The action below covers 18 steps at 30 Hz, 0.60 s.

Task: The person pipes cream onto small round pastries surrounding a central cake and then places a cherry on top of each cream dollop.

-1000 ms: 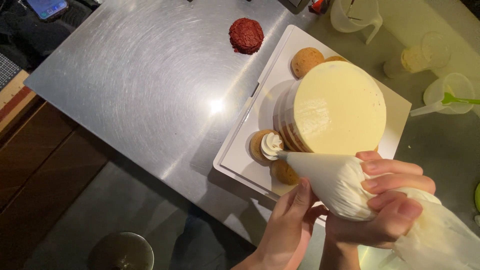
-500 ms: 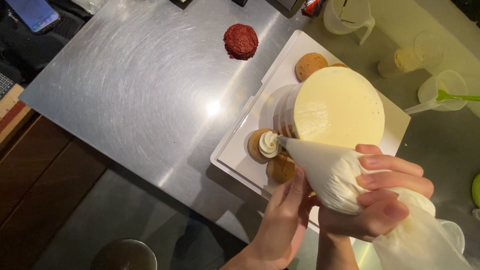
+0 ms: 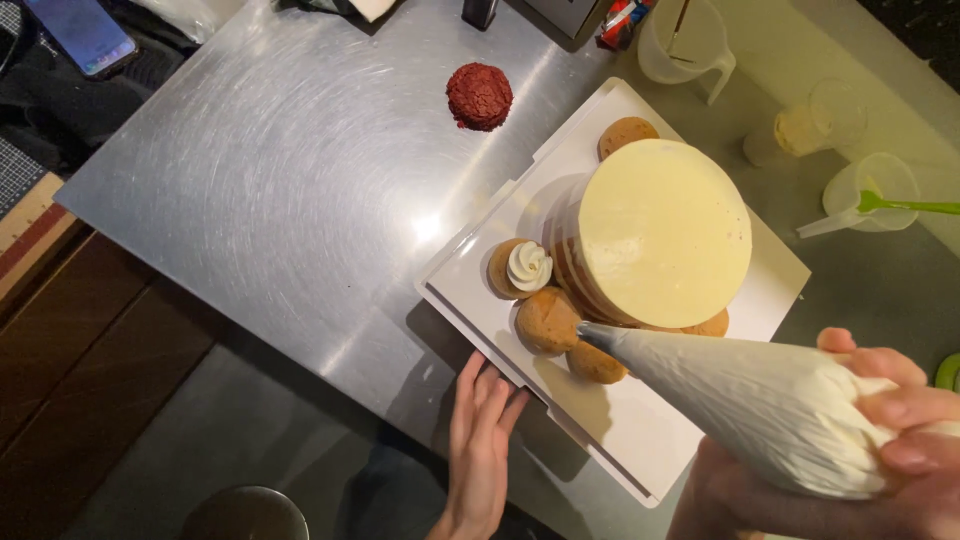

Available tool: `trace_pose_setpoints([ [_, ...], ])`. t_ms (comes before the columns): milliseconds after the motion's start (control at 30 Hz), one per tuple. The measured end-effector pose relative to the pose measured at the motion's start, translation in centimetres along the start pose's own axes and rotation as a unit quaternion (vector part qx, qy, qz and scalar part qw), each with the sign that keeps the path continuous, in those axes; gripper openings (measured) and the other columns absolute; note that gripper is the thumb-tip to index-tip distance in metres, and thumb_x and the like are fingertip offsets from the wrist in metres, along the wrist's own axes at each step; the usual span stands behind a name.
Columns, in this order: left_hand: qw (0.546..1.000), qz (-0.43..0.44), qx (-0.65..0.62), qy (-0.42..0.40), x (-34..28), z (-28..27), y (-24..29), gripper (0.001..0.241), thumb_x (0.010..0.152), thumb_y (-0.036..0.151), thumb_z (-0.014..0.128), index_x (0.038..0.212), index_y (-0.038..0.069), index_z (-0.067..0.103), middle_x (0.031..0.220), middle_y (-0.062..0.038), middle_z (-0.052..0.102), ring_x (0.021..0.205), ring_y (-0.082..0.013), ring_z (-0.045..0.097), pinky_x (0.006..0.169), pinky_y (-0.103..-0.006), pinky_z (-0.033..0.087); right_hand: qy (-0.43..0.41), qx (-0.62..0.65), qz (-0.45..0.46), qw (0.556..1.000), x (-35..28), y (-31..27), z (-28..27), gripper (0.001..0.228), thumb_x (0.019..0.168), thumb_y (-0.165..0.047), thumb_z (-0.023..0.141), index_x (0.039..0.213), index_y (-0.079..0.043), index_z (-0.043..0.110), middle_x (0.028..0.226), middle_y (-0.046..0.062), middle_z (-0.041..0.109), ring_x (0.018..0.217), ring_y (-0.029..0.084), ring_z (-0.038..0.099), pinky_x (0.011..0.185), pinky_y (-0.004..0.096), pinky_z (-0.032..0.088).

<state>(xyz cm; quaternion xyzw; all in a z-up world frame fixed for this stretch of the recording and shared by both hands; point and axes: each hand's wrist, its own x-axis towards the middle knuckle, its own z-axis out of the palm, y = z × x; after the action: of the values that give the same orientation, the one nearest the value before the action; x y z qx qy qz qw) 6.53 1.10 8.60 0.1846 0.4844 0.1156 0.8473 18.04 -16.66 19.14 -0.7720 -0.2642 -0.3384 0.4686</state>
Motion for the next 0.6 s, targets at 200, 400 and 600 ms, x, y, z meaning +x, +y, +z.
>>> trace_pose_setpoints([
  [200,0.996,0.034,0.045,-0.067,-0.7,1.0,1.6,0.077,0.101,0.028,0.067,0.176,0.016,0.052,0.171,-0.007,0.070,0.154,-0.0223,0.069,0.131,-0.0501,0.050,0.277,0.198,0.128,0.932,3.2,-3.6,10.5,0.054,0.104,-0.070,0.060,0.096,-0.020,0.042,0.101,-0.002,0.044,0.093,0.020,0.050,0.093,0.036,0.058],
  [400,0.997,0.024,0.052,-0.050,-0.2,0.6,1.3,0.074,0.103,0.023,0.068,0.175,0.016,0.054,0.164,-0.011,0.074,0.148,-0.0263,0.074,0.129,-0.0496,0.055,0.188,0.166,0.135,0.959,1.1,-2.4,10.5,0.051,0.115,-0.060,0.044,0.088,-0.019,0.033,0.096,-0.006,0.046,0.095,0.018,0.055,0.097,0.039,0.060],
  [600,0.995,0.017,0.083,-0.051,0.6,-0.2,0.7,0.082,0.100,0.027,0.071,0.179,0.021,0.048,0.172,-0.010,0.065,0.146,-0.0238,0.071,0.127,-0.0467,0.056,0.139,0.193,0.156,0.959,0.5,-1.7,10.3,0.052,0.116,-0.063,0.053,0.096,-0.016,0.047,0.097,0.003,0.047,0.093,0.020,0.057,0.096,0.038,0.057],
])
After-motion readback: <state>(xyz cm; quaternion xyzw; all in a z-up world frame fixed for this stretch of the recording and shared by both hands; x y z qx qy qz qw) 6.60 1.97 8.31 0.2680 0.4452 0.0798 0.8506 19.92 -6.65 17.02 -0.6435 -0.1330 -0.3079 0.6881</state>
